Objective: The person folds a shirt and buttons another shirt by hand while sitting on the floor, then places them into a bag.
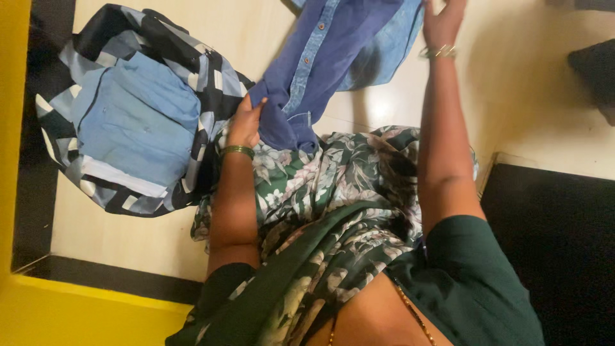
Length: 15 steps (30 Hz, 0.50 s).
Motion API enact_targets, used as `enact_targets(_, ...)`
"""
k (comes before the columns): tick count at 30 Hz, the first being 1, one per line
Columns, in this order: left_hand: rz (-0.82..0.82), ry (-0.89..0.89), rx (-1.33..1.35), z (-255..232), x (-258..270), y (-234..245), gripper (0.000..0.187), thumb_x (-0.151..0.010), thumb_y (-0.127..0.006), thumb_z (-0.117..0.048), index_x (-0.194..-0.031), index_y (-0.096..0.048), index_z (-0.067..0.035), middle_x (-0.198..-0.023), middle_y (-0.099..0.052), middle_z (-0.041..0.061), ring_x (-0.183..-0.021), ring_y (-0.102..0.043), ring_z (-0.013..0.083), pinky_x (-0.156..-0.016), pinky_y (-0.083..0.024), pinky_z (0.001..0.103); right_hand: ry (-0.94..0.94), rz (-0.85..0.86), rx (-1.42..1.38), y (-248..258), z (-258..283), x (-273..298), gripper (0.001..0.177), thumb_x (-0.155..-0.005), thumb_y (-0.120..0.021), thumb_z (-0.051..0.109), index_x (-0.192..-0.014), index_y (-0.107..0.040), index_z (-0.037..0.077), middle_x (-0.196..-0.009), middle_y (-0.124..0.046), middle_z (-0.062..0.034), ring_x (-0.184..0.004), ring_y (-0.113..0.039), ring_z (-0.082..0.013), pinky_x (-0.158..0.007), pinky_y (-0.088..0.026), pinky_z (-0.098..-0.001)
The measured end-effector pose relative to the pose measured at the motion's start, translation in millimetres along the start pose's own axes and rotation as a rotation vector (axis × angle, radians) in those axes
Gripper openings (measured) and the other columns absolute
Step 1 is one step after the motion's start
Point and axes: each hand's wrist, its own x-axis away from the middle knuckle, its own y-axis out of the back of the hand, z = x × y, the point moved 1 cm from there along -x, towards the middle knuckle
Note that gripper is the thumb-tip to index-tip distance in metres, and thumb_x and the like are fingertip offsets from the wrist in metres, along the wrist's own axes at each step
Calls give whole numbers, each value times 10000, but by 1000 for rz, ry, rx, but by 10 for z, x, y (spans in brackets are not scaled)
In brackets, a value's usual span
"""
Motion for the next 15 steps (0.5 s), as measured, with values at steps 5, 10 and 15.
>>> enact_targets(5,-133,52,-268,295,-371,59,313,-997,-580,-37,-1308,-604,-18,-1143,-702,73,-995,-652,148,-873,-539,283,-360,619,409,-574,-67,1793,472,-900,-733,398,-1304,-604,192,-1245,-504,-272,-1060,-588,-456,-919,-519,-496)
enact_targets(10,-138,86,-170,324,-388,93,346,-1007,-552,-19,-1350,-604,-12,-1141,-698,93,-984,-663,172,-859,-555,295,109,307,375,-659,122,2205,566,-799,-735,327,-1352,-642,251,-1134,-563,-177,-989,-583,-416,-769,-552,-491)
enact_targets(15,-65,110,111,200,-333,70,394,-1031,-537,-70,-1424,-516,-74,-1235,-670,73,-1047,-655,184,-920,-558,322,186,510,627,-773,89,1778,143,-973,-612,223,-1084,-699,244,-1085,-625,-99,-1001,-610,-351,-712,-549,-488)
